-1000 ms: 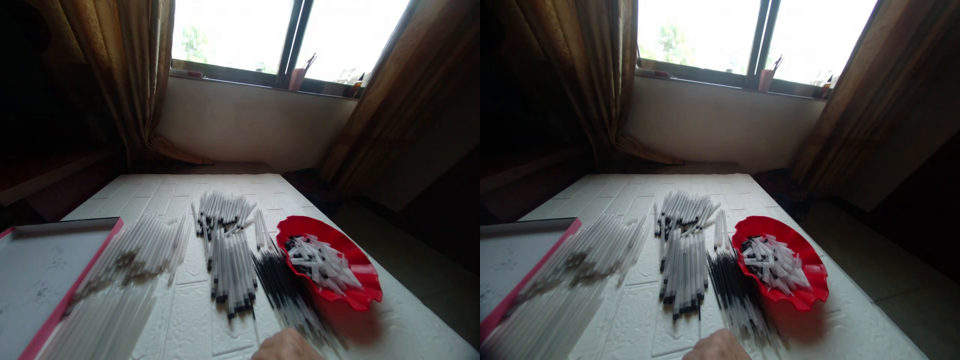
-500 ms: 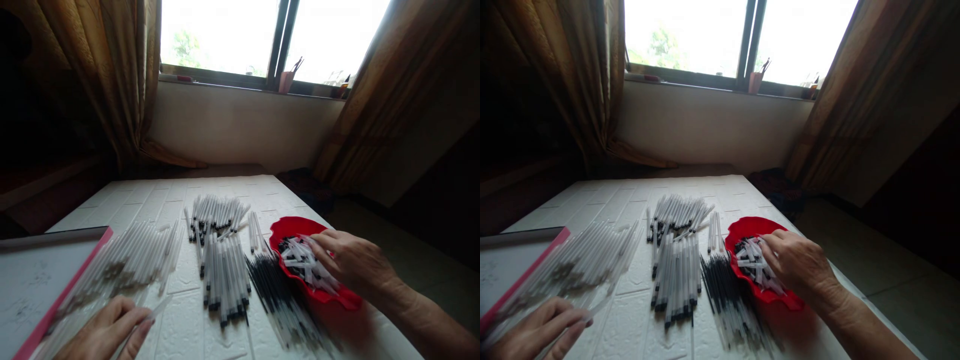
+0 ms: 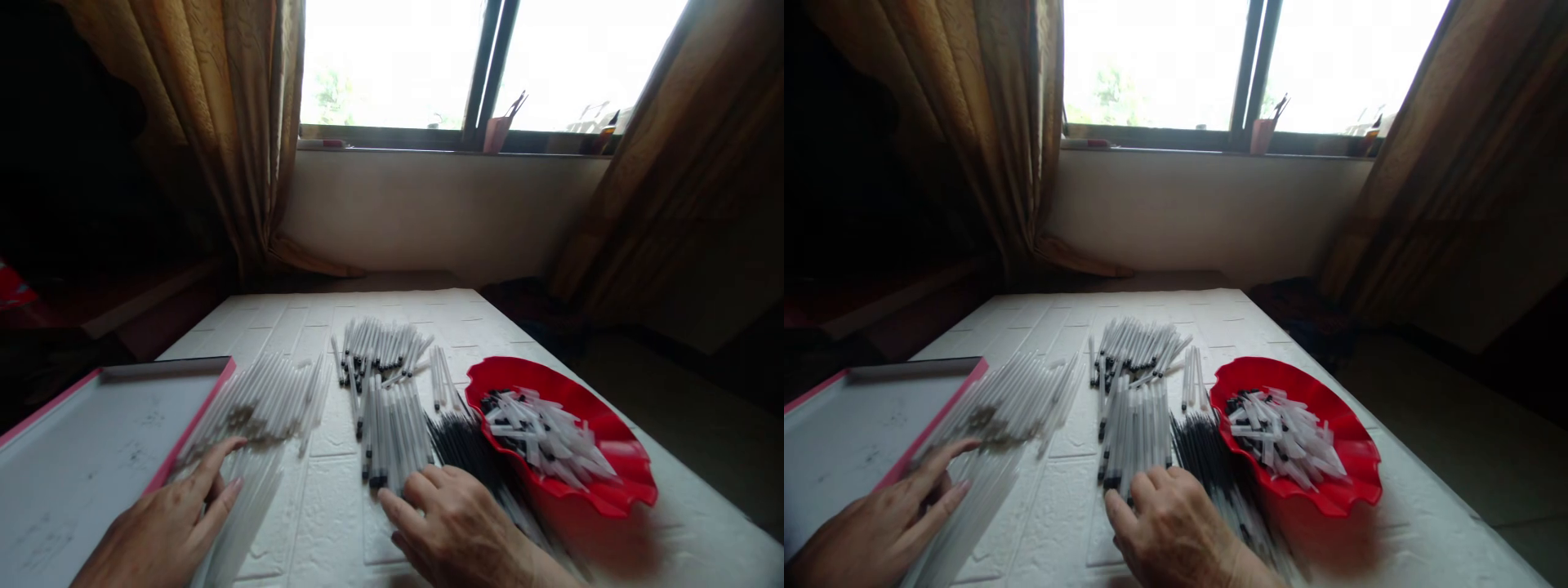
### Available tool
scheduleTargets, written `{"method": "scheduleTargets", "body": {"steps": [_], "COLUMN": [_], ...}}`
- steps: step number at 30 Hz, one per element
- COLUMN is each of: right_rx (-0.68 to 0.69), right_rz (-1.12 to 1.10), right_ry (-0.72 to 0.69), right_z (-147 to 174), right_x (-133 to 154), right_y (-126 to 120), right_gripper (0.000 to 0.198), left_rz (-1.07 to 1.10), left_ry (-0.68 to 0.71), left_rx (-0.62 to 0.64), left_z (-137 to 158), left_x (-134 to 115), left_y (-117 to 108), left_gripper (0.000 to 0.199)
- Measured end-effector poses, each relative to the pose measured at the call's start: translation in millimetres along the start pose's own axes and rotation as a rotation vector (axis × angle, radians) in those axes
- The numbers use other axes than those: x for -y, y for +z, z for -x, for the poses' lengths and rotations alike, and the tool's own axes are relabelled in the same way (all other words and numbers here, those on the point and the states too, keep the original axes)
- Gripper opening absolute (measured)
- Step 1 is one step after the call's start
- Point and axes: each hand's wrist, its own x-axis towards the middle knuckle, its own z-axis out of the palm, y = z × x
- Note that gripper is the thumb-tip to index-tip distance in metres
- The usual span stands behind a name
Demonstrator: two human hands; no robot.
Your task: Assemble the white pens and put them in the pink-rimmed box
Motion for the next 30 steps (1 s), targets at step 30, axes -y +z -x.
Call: {"method": "scheduleTargets", "body": {"steps": [30], "right_rx": [-0.087], "right_rz": [-1.065], "right_ry": [0.665], "right_z": [23.1], "right_x": [-13.8], "right_y": [-25.7], "right_gripper": [0.030], "left_rz": [0.330], "left_ry": [0.631], "left_rx": [-0.269], "left_z": [9.6], "left_x": [-134.9], "left_y": [2.5], "left_gripper": [0.022]}}
